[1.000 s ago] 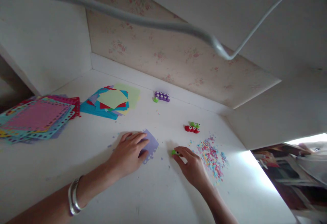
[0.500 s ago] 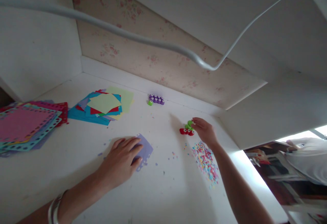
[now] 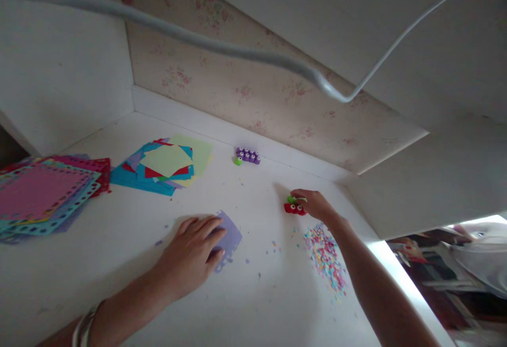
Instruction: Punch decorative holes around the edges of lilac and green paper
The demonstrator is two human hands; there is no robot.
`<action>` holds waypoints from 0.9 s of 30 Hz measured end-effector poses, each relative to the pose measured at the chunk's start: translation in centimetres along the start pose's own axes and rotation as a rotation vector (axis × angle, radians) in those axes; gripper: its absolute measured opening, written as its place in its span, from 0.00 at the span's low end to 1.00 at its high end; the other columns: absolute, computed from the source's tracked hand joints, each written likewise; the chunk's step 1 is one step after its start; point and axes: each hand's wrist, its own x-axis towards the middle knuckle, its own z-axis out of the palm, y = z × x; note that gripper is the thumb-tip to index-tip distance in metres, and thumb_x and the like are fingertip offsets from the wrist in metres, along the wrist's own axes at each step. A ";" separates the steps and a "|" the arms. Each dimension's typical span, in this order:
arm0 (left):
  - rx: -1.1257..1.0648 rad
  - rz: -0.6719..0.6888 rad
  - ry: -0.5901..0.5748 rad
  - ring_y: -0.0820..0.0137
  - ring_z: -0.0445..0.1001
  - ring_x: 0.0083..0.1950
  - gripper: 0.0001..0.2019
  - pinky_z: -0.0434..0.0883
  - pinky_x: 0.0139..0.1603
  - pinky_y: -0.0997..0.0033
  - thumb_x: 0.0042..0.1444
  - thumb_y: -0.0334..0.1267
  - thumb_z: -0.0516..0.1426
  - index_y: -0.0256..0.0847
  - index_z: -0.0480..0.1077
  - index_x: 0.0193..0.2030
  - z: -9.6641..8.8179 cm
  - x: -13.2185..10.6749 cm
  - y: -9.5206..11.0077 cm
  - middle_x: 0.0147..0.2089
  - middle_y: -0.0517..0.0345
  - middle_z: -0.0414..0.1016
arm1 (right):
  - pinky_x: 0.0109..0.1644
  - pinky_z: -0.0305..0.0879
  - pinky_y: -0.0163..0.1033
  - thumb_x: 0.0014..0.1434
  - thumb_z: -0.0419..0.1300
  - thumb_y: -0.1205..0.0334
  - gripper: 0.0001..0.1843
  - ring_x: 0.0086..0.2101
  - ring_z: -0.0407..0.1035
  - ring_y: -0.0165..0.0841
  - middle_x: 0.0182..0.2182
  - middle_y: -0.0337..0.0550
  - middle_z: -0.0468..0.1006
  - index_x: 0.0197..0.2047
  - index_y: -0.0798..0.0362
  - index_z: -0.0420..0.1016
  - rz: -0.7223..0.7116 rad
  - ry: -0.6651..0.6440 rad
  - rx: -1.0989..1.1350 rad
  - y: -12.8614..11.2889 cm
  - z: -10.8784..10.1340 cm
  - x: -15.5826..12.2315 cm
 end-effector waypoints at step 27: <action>0.100 -0.309 0.061 0.50 0.66 0.56 0.30 0.64 0.56 0.49 0.60 0.50 0.57 0.34 0.62 0.64 -1.7 0.2 0.3 0.56 0.41 0.70 | 0.64 0.59 0.50 0.60 0.52 0.73 0.26 0.58 0.65 0.41 0.59 0.52 0.72 0.61 0.54 0.68 -0.326 0.186 0.032 -14.2 8.2 14.0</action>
